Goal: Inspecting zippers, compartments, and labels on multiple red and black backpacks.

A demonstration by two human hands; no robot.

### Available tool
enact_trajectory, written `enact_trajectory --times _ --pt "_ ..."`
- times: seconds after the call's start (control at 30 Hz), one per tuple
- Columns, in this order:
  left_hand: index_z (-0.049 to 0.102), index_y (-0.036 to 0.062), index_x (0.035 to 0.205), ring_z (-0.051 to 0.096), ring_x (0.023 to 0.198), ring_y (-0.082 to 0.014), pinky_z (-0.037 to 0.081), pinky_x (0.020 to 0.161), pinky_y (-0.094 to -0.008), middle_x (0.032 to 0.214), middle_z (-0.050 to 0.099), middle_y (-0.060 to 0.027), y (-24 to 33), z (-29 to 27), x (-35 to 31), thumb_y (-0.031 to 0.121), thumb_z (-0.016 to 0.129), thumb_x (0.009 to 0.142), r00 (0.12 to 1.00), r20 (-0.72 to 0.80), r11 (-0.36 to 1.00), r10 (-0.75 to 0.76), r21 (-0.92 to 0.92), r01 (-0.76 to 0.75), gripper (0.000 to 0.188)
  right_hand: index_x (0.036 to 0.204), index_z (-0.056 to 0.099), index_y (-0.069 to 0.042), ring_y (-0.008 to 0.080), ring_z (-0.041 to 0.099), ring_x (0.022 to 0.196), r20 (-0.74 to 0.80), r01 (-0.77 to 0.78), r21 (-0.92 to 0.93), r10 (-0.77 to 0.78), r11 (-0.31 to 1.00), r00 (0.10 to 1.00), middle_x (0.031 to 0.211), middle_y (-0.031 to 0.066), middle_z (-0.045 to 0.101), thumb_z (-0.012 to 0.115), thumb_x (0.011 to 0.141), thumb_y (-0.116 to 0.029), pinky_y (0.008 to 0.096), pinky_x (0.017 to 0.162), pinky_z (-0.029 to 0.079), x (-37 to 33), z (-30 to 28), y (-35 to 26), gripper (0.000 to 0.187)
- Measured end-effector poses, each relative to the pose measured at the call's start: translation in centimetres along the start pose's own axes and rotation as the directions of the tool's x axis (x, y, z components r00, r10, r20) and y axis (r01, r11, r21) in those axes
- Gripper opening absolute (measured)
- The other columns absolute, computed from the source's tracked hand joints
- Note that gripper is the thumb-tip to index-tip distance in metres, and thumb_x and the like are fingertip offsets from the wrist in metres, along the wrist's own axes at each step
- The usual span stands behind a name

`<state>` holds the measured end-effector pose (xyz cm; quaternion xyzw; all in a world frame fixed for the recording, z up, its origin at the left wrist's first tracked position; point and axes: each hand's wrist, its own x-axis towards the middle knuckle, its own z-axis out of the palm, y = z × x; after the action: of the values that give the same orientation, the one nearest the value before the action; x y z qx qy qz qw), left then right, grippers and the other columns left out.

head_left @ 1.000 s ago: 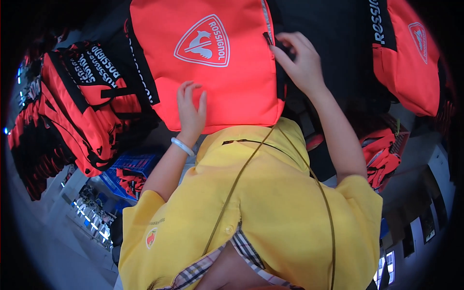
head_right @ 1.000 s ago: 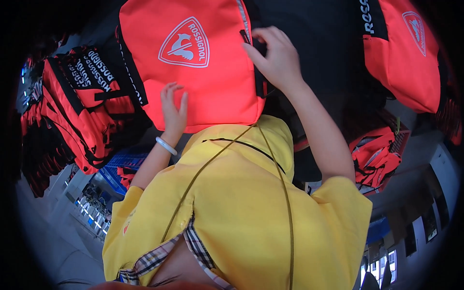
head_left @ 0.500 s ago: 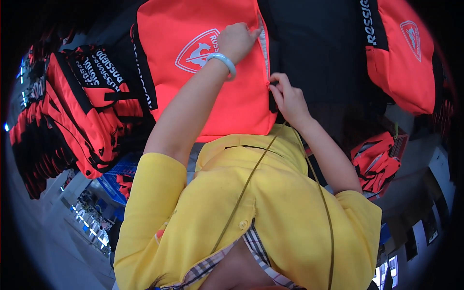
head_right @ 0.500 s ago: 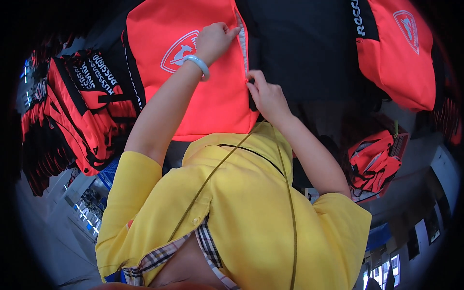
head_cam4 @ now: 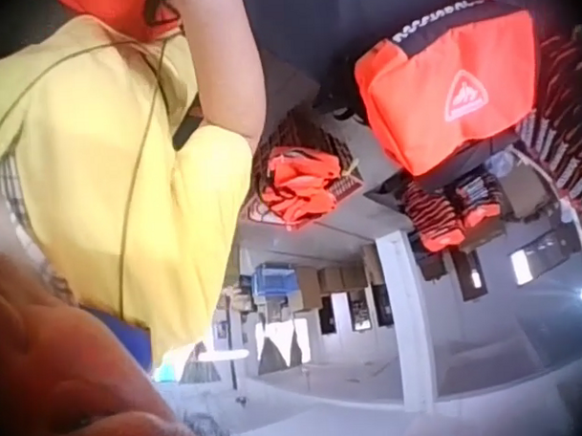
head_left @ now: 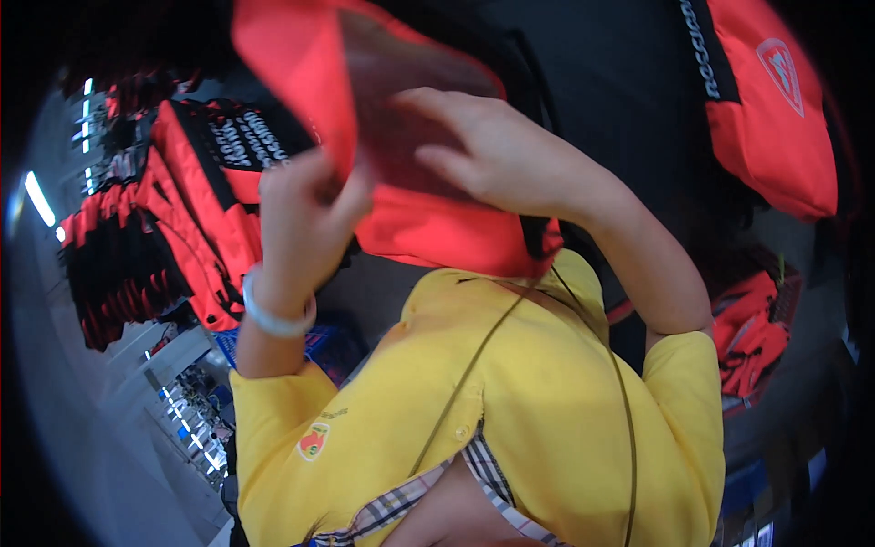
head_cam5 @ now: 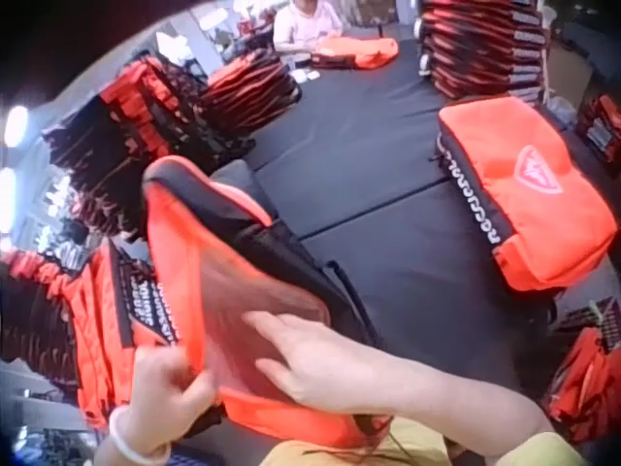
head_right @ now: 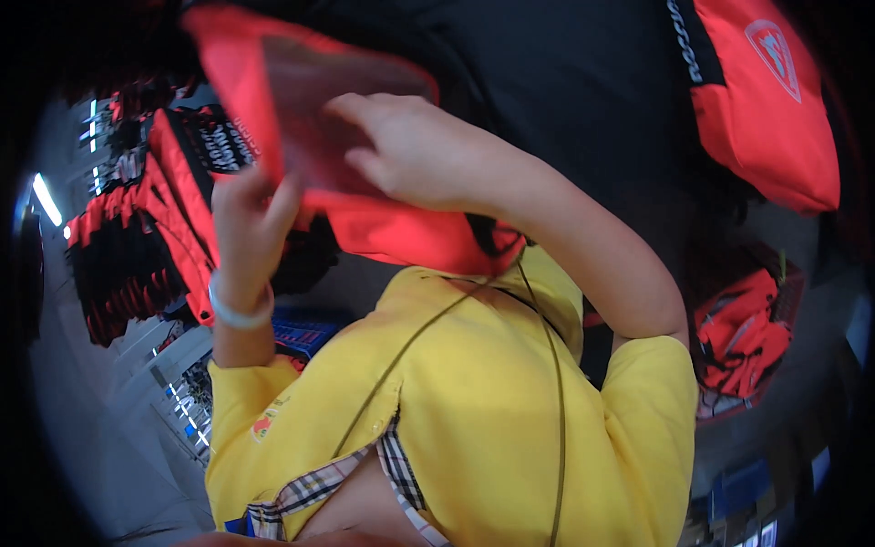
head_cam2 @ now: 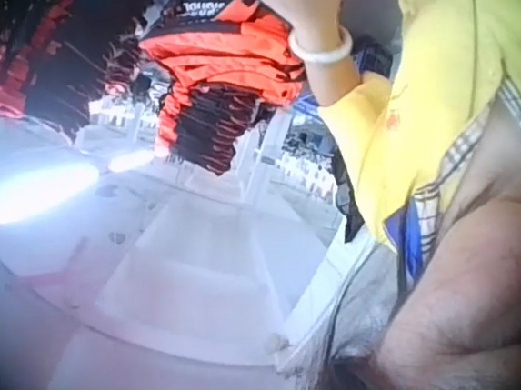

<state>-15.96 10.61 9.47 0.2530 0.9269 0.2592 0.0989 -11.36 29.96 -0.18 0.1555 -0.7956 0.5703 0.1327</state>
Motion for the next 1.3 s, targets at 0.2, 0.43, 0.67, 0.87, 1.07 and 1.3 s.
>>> enact_trajectory --times 0.2,0.43,0.67,0.87,1.07,1.3 --pt "0.05 0.0016 0.057 0.046 0.043 -0.0201 0.035 0.046 -0.0268 0.051 0.048 -0.0072 -1.0 -5.1 -12.9 0.0 0.069 0.067 0.933 -0.348 0.995 -0.098 -0.055 0.084 0.022 0.095 0.058 -0.002 0.0272 0.063 0.073 0.283 0.329 -0.219 -0.263 0.919 0.922 0.078 0.0121 0.061 0.055 0.079 -0.01 0.0411 0.075 0.051 0.2 2.3 -6.4 0.018" --pt "0.051 0.0089 0.069 0.05 0.062 -0.019 0.043 0.066 -0.0328 0.069 0.054 -0.0017 0.5 -6.6 -11.8 -0.002 0.071 0.065 0.616 -0.62 0.848 0.485 0.506 -0.159 0.023 0.102 0.061 0.0 0.0233 0.066 0.075 0.684 0.547 -0.076 -0.355 0.834 0.637 0.071 0.0077 0.063 0.059 0.077 -0.011 0.0437 0.102 0.04 -0.5 6.4 -10.5 0.027" --pt "0.066 0.0035 0.106 0.063 0.073 -0.033 0.048 0.072 -0.0396 0.074 0.065 -0.0144 -3.3 -9.8 -11.9 0.023 0.071 0.08 0.989 -0.114 0.769 -0.099 0.622 0.149 0.033 0.099 0.064 -0.002 0.0242 0.062 0.07 0.078 0.497 0.103 -0.505 0.861 0.859 0.08 0.0086 0.065 0.067 0.066 0.006 0.0355 0.073 0.05 1.6 4.9 -9.0 0.034" --pt "0.063 0.0034 0.108 0.059 0.065 -0.023 0.045 0.062 -0.0298 0.073 0.063 -0.0087 -4.1 -9.4 -13.0 0.034 0.065 0.088 0.994 -0.105 0.936 -0.031 0.346 0.065 0.036 0.102 0.062 -0.004 0.0259 0.059 0.081 -0.132 0.163 0.002 -0.161 0.987 0.978 0.087 0.0115 0.06 0.077 0.072 -0.005 0.0332 0.069 0.048 5.3 6.1 -9.3 0.034" --pt "0.058 0.0085 0.099 0.048 0.072 -0.0058 0.039 0.073 -0.025 0.075 0.046 0.0055 -7.6 -7.8 -11.9 0.05 0.043 0.1 0.818 -0.355 0.857 -0.453 -0.427 0.289 0.044 0.089 0.064 -0.001 0.0297 0.06 0.076 -0.136 0.047 -0.01 -0.048 0.999 0.99 0.083 0.0115 0.063 0.071 0.08 -0.009 0.0361 0.068 0.048 5.4 8.2 -8.5 0.014" --pt "0.054 0.0113 0.094 0.064 0.079 -0.0136 0.053 0.067 -0.0285 0.086 0.064 -0.003 -15.8 -5.2 -10.8 0.047 0.064 0.09 0.572 -0.148 0.312 -0.807 -0.929 0.2 0.037 0.09 0.065 0.001 0.0041 0.045 0.057 0.614 -0.615 0.539 0.231 0.576 0.755 0.063 -0.0023 0.053 0.052 0.099 -0.023 0.0195 0.055 0.036 2.7 11.6 -5.2 0.028"
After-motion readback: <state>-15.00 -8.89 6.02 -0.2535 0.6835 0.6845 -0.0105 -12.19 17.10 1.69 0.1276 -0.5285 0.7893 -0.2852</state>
